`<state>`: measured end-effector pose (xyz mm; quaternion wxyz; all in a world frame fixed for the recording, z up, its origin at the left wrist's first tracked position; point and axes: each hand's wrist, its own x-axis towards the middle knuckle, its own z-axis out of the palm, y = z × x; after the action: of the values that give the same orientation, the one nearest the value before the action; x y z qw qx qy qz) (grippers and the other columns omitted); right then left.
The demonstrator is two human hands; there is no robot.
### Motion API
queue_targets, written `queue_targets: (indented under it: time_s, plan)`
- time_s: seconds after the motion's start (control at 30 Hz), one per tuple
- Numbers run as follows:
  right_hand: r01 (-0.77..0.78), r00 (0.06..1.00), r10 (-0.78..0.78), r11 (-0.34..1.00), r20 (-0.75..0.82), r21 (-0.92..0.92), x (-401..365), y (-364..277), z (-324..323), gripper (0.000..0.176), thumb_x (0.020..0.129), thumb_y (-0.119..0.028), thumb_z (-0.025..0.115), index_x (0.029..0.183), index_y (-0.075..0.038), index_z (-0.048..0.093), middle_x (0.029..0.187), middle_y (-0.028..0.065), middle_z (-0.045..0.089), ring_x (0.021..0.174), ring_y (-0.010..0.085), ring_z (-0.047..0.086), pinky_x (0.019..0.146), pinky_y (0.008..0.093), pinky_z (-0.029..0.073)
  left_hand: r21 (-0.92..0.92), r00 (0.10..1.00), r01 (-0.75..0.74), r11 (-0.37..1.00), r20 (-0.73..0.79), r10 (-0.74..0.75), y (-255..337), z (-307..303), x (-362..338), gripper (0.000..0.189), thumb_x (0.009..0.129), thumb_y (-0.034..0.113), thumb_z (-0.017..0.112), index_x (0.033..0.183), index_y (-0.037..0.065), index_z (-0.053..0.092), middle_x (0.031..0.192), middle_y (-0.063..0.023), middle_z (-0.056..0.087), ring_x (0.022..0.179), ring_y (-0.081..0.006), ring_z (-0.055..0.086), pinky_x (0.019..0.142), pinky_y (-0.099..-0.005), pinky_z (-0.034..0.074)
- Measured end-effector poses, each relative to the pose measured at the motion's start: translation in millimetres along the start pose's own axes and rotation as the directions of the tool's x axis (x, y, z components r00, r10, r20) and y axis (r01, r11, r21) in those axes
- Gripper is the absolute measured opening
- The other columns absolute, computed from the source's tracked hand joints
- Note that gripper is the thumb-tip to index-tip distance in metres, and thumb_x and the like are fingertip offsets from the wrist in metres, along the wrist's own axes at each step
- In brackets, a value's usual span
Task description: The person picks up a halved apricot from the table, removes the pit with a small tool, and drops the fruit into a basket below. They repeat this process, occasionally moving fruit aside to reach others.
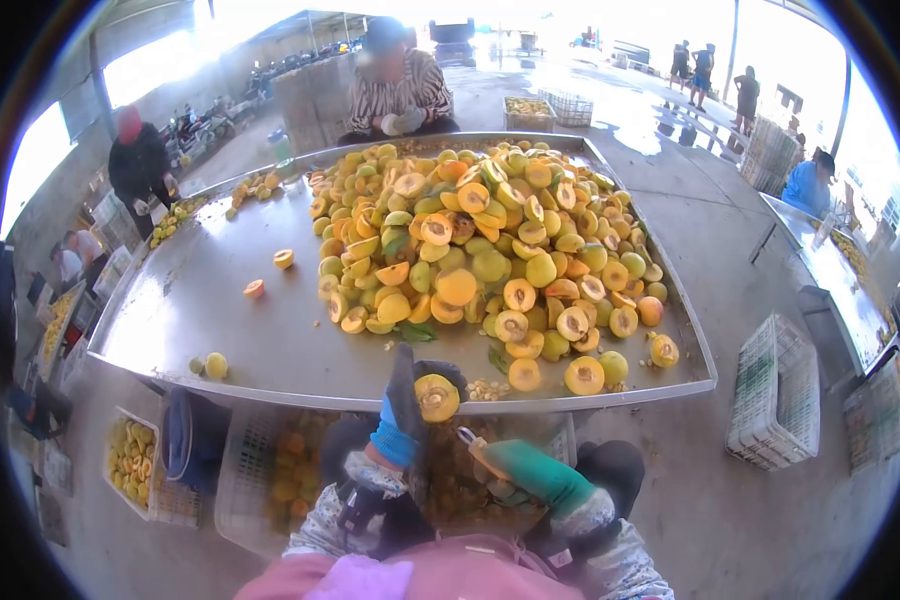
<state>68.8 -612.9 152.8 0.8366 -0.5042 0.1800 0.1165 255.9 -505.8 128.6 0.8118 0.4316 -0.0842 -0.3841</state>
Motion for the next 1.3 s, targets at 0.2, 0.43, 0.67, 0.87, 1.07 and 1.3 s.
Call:
queue_targets:
  time_s: [0.2, 0.43, 0.67, 0.87, 1.07, 1.3]
  plan:
    - [0.331, 0.829, -0.524, 0.743, -0.198, -0.582, 14, 18, 6, 0.040, 0.098, -0.039, 0.054, 0.082, -0.003, 0.053, 0.056, 0.0050, 0.052, 0.048, 0.0218, 0.053, 0.048, 0.0368, 0.044, 0.454, 0.974, -0.204, 0.867, 0.181, 0.134, -8, 13, -8, 0.073, 0.103, 0.054, 0.024, 0.089, -0.001, 0.069, 0.079, -0.0083, 0.069, 0.075, -0.0163, 0.064, 0.077, -0.0282, 0.052]
    - [0.087, 0.796, -0.605, 0.062, 0.032, -0.994, -12, 20, -9, 0.031, 0.094, -0.033, 0.056, 0.081, -0.005, 0.054, 0.060, 0.0172, 0.058, 0.057, 0.0382, 0.059, 0.052, 0.0481, 0.047, 0.414, 0.960, -0.279, 0.867, 0.116, 0.254, -4, 9, -9, 0.070, 0.103, 0.054, 0.030, 0.089, -0.001, 0.069, 0.078, -0.0074, 0.068, 0.075, -0.0148, 0.063, 0.077, -0.0277, 0.051]
    - [-0.099, 0.868, -0.451, 0.256, -0.210, -0.961, -13, 69, -61, 0.042, 0.095, -0.041, 0.053, 0.076, -0.004, 0.062, 0.071, 0.0201, 0.063, 0.071, 0.0412, 0.062, 0.062, 0.0512, 0.049, 0.738, 0.922, -0.287, 0.611, 0.039, 0.385, 31, -23, -36, 0.043, 0.101, 0.036, 0.051, 0.088, -0.001, 0.069, 0.079, -0.0056, 0.069, 0.072, -0.0119, 0.062, 0.069, -0.0263, 0.050]
    - [-0.135, 0.954, -0.219, 0.303, -0.207, -0.943, 3, 103, -93, 0.050, 0.096, -0.046, 0.046, 0.093, 0.000, 0.065, 0.086, 0.0276, 0.064, 0.084, 0.0468, 0.061, 0.074, 0.0530, 0.048, 0.942, 0.794, 0.229, -0.247, -0.034, 0.607, 110, -96, -75, 0.035, 0.090, 0.034, 0.063, 0.095, 0.000, 0.065, 0.092, -0.0149, 0.065, 0.084, -0.0248, 0.061, 0.076, -0.0379, 0.049]
    - [-0.150, 0.958, -0.170, 0.383, -0.229, -0.911, 18, 74, -78, 0.044, 0.092, -0.044, 0.052, 0.100, -0.004, 0.066, 0.088, 0.0275, 0.065, 0.086, 0.0461, 0.062, 0.076, 0.0535, 0.049, 0.878, 0.807, 0.115, -0.464, 0.191, 0.559, 95, -91, 8, 0.064, 0.079, 0.040, 0.069, 0.129, 0.003, 0.054, 0.121, -0.0222, 0.055, 0.109, -0.0388, 0.055, 0.091, -0.0466, 0.047]
    - [-0.168, 0.939, -0.203, 0.431, -0.277, -0.887, 27, 95, -85, 0.044, 0.091, -0.043, 0.053, 0.105, -0.003, 0.065, 0.092, 0.0277, 0.065, 0.087, 0.0457, 0.063, 0.077, 0.0529, 0.049, 0.712, 0.934, 0.152, -0.686, 0.123, 0.334, 51, -57, 142, 0.050, 0.084, 0.016, 0.060, 0.133, 0.018, 0.052, 0.115, -0.0156, 0.055, 0.095, -0.0328, 0.064, 0.076, -0.0530, 0.050]
